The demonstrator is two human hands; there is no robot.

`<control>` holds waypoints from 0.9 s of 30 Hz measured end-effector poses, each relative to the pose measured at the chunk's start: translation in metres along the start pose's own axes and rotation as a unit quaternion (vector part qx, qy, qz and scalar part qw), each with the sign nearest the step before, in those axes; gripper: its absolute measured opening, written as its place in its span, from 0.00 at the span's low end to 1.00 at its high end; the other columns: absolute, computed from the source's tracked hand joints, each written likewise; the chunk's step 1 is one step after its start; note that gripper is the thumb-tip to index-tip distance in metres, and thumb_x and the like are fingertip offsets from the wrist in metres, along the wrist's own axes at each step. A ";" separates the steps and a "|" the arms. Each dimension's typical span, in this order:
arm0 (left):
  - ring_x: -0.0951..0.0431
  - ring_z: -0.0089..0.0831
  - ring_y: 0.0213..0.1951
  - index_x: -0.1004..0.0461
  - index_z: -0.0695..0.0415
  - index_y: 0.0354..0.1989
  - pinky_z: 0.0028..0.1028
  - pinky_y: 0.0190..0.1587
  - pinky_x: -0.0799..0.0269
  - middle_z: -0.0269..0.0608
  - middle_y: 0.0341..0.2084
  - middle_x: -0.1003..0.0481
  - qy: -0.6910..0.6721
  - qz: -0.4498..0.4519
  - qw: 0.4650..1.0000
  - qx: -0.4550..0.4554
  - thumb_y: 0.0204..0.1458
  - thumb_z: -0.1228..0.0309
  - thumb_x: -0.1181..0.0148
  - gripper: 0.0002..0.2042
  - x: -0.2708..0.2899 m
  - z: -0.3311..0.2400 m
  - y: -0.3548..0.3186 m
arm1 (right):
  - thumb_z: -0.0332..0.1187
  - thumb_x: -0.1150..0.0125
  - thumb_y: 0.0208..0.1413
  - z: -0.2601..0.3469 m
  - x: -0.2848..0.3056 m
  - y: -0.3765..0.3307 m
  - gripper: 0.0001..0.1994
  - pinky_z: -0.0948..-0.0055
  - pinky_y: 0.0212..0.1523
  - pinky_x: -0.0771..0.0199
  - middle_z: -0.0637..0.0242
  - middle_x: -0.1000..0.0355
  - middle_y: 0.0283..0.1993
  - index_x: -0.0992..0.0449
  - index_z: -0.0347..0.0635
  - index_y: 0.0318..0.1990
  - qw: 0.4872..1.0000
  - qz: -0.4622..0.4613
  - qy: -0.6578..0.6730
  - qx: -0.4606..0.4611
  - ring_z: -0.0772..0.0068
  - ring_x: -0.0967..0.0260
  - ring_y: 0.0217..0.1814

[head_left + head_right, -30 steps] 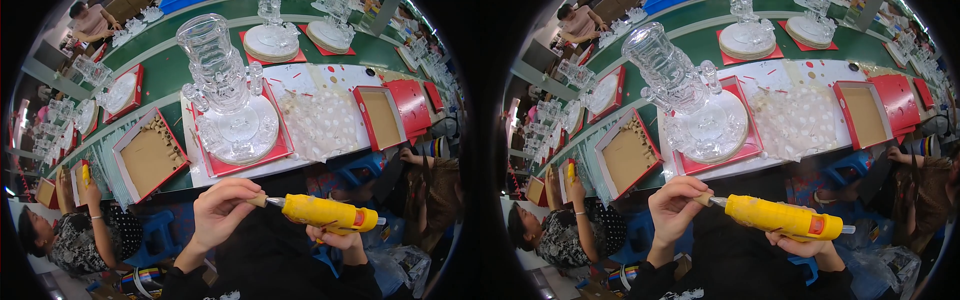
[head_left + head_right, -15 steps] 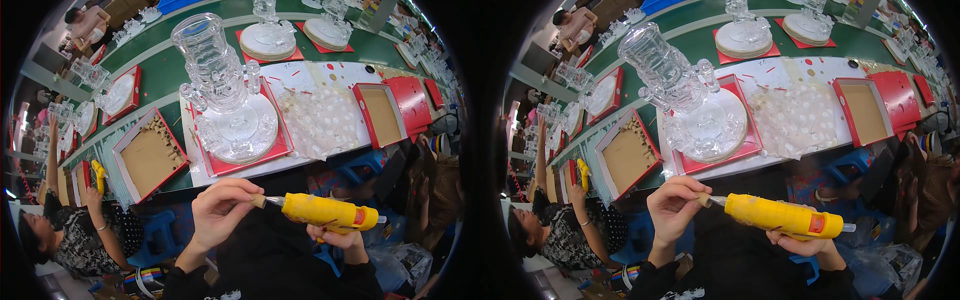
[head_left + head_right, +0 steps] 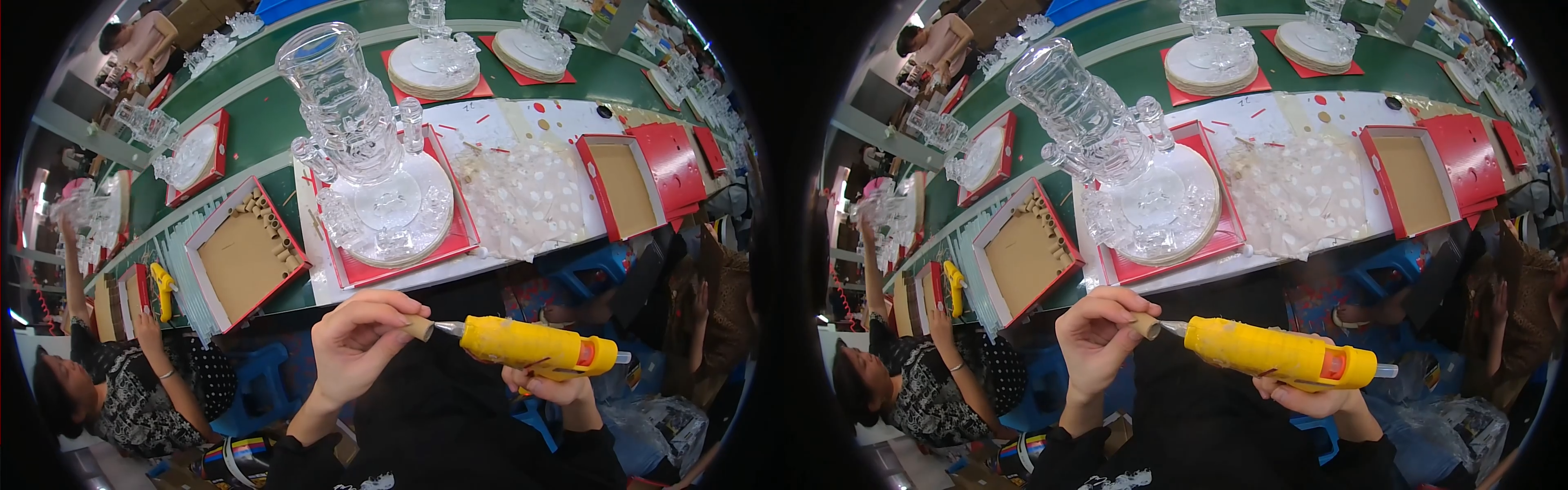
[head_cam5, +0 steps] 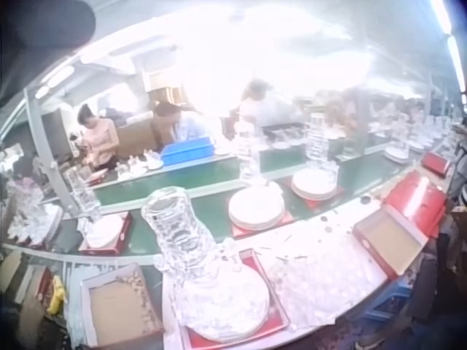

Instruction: Assembling decorative glass trophies or items by using a glue gun to attach small components and then placing them in boxes.

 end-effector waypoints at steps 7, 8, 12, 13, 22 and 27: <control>0.22 0.40 0.44 0.30 0.64 0.38 0.32 0.47 0.24 0.51 0.41 0.27 -0.009 -0.006 1.000 0.000 0.49 0.86 0.39 0.10 -0.001 0.001 0.001 | 0.26 0.41 0.42 -0.001 0.001 -0.002 0.08 0.75 0.42 0.26 0.65 0.25 0.28 0.25 0.39 0.33 1.000 0.001 -0.008 -0.017 0.73 0.26 0.29; 0.22 0.40 0.44 0.30 0.64 0.38 0.32 0.47 0.24 0.51 0.41 0.27 -0.011 -0.008 1.000 0.000 0.49 0.86 0.39 0.09 0.000 0.001 0.000 | 0.25 0.40 0.42 -0.002 0.002 -0.002 0.07 0.75 0.44 0.27 0.65 0.25 0.28 0.24 0.40 0.32 1.000 -0.004 -0.012 -0.027 0.72 0.26 0.29; 0.22 0.40 0.44 0.30 0.64 0.37 0.32 0.47 0.24 0.51 0.41 0.27 -0.017 -0.014 1.000 0.001 0.49 0.85 0.38 0.09 0.000 0.001 0.001 | 0.26 0.39 0.42 -0.005 0.001 -0.003 0.06 0.73 0.47 0.28 0.65 0.25 0.27 0.24 0.40 0.30 0.999 -0.008 0.011 -0.037 0.72 0.25 0.29; 0.22 0.40 0.44 0.30 0.64 0.37 0.32 0.47 0.24 0.51 0.41 0.27 -0.017 -0.014 1.000 0.002 0.49 0.85 0.38 0.09 0.001 0.001 0.001 | 0.26 0.39 0.42 -0.004 0.001 -0.002 0.06 0.74 0.47 0.28 0.64 0.25 0.27 0.24 0.40 0.30 0.999 -0.003 0.009 -0.031 0.71 0.25 0.29; 0.22 0.39 0.43 0.30 0.65 0.39 0.31 0.47 0.24 0.51 0.41 0.27 -0.033 -0.016 0.999 0.003 0.50 0.84 0.39 0.10 0.004 0.009 0.003 | 0.28 0.41 0.47 -0.003 0.002 0.001 0.13 0.76 0.42 0.27 0.60 0.26 0.35 0.26 0.41 0.43 0.999 0.027 0.020 -0.008 0.68 0.25 0.39; 0.23 0.33 0.46 0.30 0.70 0.48 0.29 0.48 0.25 0.50 0.44 0.26 -0.044 -0.032 0.998 0.043 0.53 0.86 0.45 0.14 0.021 0.025 -0.008 | 0.34 0.42 0.55 0.014 0.046 0.029 0.20 0.76 0.35 0.24 0.57 0.26 0.42 0.33 0.39 0.55 0.982 -0.162 -0.077 0.061 0.66 0.26 0.48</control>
Point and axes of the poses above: each hand's wrist, its own y-axis towards the middle knuckle, its own x-axis out of the back of the hand, z = x × y, the point moved 7 cm from there along y, towards the middle knuckle
